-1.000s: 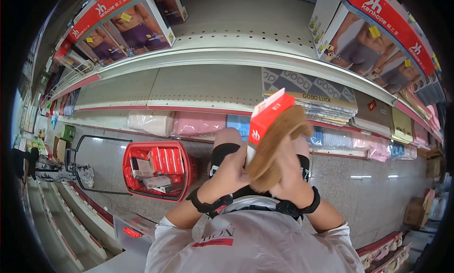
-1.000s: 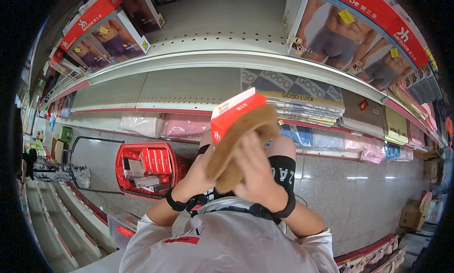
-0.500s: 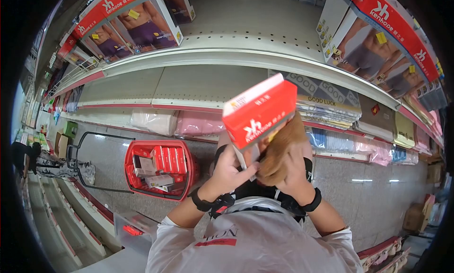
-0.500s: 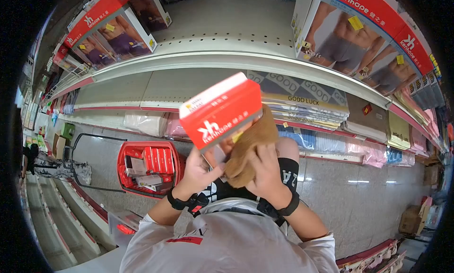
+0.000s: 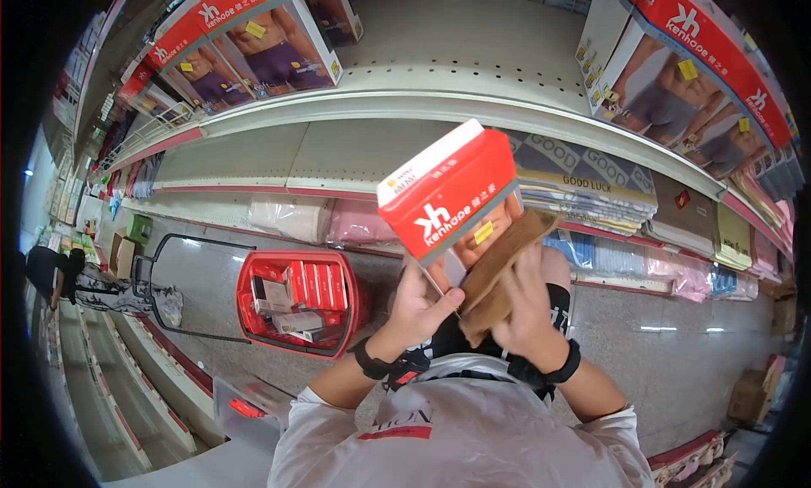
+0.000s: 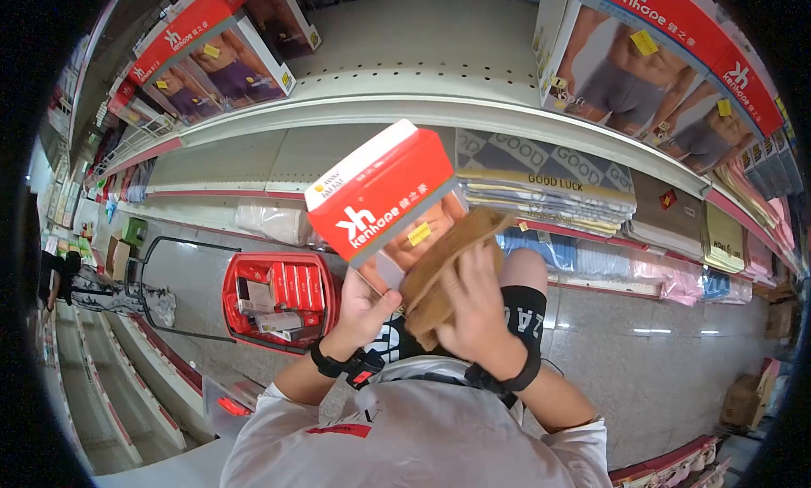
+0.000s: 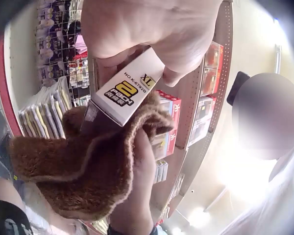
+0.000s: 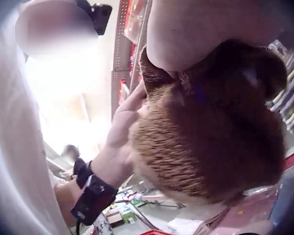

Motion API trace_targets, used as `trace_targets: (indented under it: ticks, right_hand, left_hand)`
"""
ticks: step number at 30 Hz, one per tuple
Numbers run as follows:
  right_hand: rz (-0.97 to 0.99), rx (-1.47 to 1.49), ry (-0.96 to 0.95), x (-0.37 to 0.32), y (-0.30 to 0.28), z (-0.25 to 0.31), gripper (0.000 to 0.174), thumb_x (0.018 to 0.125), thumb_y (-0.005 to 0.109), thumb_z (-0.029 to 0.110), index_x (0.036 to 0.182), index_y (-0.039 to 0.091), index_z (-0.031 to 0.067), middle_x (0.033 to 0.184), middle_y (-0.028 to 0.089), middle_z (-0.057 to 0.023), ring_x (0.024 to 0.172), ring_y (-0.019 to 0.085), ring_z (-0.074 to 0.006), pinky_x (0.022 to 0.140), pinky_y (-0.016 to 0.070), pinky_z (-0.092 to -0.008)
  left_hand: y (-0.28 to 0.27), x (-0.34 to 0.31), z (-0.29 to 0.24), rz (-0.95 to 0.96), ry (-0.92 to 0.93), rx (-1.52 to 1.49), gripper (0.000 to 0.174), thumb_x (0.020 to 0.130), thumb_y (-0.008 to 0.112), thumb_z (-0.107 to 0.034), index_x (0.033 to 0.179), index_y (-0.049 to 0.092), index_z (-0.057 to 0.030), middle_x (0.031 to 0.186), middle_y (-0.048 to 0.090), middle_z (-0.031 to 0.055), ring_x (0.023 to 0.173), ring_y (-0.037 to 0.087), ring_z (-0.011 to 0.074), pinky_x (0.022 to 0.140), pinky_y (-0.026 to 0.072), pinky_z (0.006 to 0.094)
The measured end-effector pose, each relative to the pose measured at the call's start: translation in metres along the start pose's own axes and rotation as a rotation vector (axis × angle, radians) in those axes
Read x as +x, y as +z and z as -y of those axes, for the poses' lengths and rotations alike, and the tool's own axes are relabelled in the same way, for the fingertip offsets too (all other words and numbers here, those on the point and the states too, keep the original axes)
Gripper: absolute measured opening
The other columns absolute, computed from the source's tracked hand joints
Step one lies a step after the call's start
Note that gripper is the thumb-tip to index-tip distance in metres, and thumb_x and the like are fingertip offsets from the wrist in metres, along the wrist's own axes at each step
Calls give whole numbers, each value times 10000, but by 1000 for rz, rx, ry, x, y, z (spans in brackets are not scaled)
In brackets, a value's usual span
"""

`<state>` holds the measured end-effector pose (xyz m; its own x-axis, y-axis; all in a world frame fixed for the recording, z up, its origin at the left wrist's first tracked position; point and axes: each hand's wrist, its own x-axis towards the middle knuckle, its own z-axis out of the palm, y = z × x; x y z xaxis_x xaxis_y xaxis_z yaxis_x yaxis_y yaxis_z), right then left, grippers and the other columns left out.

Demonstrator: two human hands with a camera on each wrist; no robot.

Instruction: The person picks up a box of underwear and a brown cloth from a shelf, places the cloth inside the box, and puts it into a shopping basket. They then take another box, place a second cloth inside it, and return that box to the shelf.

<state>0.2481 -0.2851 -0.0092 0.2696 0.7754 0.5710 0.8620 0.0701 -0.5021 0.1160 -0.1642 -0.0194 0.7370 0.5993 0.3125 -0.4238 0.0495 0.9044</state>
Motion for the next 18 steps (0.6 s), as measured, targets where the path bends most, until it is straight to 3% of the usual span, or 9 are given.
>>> trace_targets:
  ticks: [1, 4, 5, 8, 10, 12, 14, 15, 18]
  right_hand:
    - [68, -16, -83, -2, 1, 7, 632, 537, 577, 110, 1133, 504, -88, 1265, 366, -342, 1209, 340, -517, 1013, 261, -574]
    - [188, 99, -259, -5, 3, 13, 628, 596, 632, 177, 1172, 517, -45, 1225, 444, -286, 1159, 412, -479, 988, 303, -561]
    - [186, 99, -266, -3, 2, 5, 628, 596, 632, 177, 1172, 517, -45, 1225, 444, -286, 1159, 412, -479, 988, 303, -561]
    - [298, 136, -283, 1, -7, -20, 634, 640, 644, 218, 1213, 511, -18, 1234, 462, -259, 1145, 432, -459, 997, 304, -531]
    - [154, 40, -13, 3, -10, -26, 633, 651, 633, 206, 1232, 504, -9, 1280, 441, -251, 1155, 430, -447, 1003, 302, -509]
    - [100, 56, 42, 2, -9, -27, 642, 649, 606, 169, 1249, 477, -17, 1333, 378, -273, 1214, 367, -465, 1029, 272, -502]
    - [20, -52, 25, 1, -4, -17, 682, 627, 582, 127, 1268, 431, -49, 1373, 291, -308, 1265, 273, -499, 1050, 226, -528]
    - [38, 31, 60, -1, 3, -9, 701, 611, 566, 100, 1266, 398, -86, 1373, 245, -341, 1277, 210, -532, 1056, 177, -569]
    - [57, 39, -32, -9, 11, 17, 678, 610, 568, 81, 1245, 412, -99, 1347, 276, -343, 1266, 235, -530, 1049, 192, -569]
  left_hand:
    - [-1, 0, 0, 26, -25, 118, 595, 841, 587, -36, 1331, 252, 10, 897, 441, -6, 848, 432, 86, 839, 345, 233]
    - [-1, -1, 4, -86, -92, -11, 653, 844, 569, -22, 1369, 183, 14, 1075, 494, 50, 1041, 466, 116, 964, 339, 288]
    - [-4, -1, 4, -87, -86, -8, 653, 844, 569, -22, 1369, 183, 14, 1075, 494, 50, 1041, 466, 116, 964, 339, 288]
    - [-5, 1, -12, -8, -81, -86, 714, 834, 566, -6, 1398, 128, -4, 1263, 425, 105, 1222, 388, 164, 1043, 276, 328]
    - [-9, -2, -19, 27, -230, -108, 753, 831, 568, 1, 1413, 91, -24, 1339, 360, 113, 1299, 292, 180, 1070, 219, 343]
    - [-8, -6, -14, 4, -214, -98, 730, 834, 569, -1, 1407, 117, -21, 1324, 379, 109, 1289, 306, 179, 1071, 209, 342]
    - [-7, -7, -8, -21, -208, -87, 708, 836, 569, -2, 1401, 142, -18, 1308, 398, 106, 1280, 319, 178, 1072, 199, 340]
    - [-6, -5, -6, 19, -160, -72, 676, 842, 562, -2, 1391, 168, -12, 1299, 407, 104, 1271, 329, 176, 1073, 193, 335]
    - [-2, 1, -7, 85, -72, -41, 576, 867, 524, -8, 1363, 230, 10, 1310, 404, 117, 1277, 328, 181, 1070, 197, 329]
